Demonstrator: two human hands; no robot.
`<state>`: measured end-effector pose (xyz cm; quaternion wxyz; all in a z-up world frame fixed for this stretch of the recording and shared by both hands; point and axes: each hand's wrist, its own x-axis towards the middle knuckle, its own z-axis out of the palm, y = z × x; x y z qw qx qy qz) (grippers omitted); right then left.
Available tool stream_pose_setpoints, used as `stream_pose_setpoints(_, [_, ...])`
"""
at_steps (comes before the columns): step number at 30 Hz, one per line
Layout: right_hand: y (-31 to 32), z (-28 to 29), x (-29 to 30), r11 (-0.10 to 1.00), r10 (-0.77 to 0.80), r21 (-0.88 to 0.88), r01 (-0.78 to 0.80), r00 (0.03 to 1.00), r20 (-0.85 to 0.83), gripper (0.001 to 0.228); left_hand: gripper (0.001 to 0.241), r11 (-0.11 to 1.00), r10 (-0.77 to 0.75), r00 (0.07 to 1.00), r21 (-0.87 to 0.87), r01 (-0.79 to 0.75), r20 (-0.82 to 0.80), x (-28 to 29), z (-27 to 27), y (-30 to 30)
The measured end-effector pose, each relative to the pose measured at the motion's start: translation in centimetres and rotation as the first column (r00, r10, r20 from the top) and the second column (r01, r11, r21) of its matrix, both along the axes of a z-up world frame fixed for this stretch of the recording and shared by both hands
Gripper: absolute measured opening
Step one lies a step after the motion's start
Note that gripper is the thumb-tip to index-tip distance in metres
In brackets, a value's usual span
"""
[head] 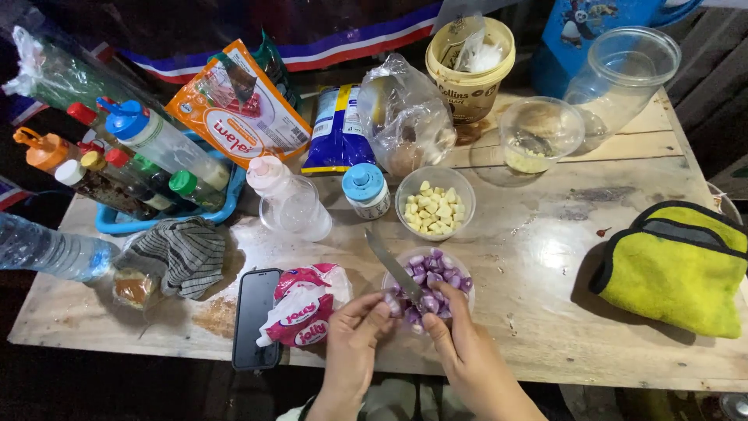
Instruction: Slicing shallots into small pieces using a knife inside a plastic container.
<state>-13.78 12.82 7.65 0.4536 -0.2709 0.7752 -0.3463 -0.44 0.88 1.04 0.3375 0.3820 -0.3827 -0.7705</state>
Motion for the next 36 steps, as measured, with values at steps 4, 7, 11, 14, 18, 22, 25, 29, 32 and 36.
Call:
stream_pose_setpoints(4, [-0.1,0.9,-0.1,0.998,-0.057,0.0,0.057,0.997,0.047,0.068,0.041,0.999,-0.023,0.998,0.034,0.021,0.058,-1.1,0.7,0.4])
stream_pose_setpoints(7, [0.0,0.9,0.4,0.965,-0.193,-0.109,0.236,0.932,0.307,0.04,0.041,1.0,0.014,0.999,0.001,-0.014,0.046,-1.0,-0.1,0.2])
stream_pose_setpoints(11, [0.6,-1.6,0.3,0.972,-0.142,-0.157,0.175,0.969,0.2,0.022,0.051,1.0,0.009,0.998,-0.025,-0.008,0.059,-1.2,0.7,0.2])
stream_pose_setpoints(14, [0.7,-0.6,0.3,0.989,-0.079,-0.122,0.086,0.995,0.057,0.024,0.035,0.998,0.007,0.999,-0.069,-0.003,0.054,-0.9,0.1,0.2])
stream_pose_setpoints(18, [0.7,0.6,0.5,0.978,-0.136,-0.14,0.157,0.98,0.148,0.059,0.039,0.997,-0.016,0.996,-0.073,0.022,0.09,-1.0,0.5,0.2])
stream_pose_setpoints(22, [1.5,-0.4,0.8,0.956,-0.04,-0.29,0.054,0.998,0.056,0.073,0.042,0.999,-0.01,0.998,-0.046,0.013,0.057,-1.2,0.0,0.4])
stream_pose_setpoints(25, [1.4,-0.6,1.0,0.963,0.05,-0.266,-0.032,0.997,0.063,0.068,0.019,0.986,-0.029,0.999,-0.161,0.032,0.025,-1.0,-0.4,0.5])
stream_pose_setpoints(29, [1.1,0.2,1.1,0.985,0.08,-0.158,-0.068,0.994,0.07,0.069,0.025,0.994,-0.053,0.997,-0.096,0.058,0.054,-1.1,1.3,0.9])
stream_pose_setpoints(32, [1.2,-0.4,1.1,0.989,0.072,-0.132,-0.065,0.996,0.049,0.065,0.023,0.985,-0.047,0.992,-0.159,0.066,0.12,-1.0,1.5,1.0])
stream_pose_setpoints(36, [1.2,-2.1,1.2,0.977,0.08,-0.196,-0.084,0.996,-0.025,0.061,0.023,0.985,-0.027,0.992,-0.167,0.048,0.125,-1.1,0.9,1.2])
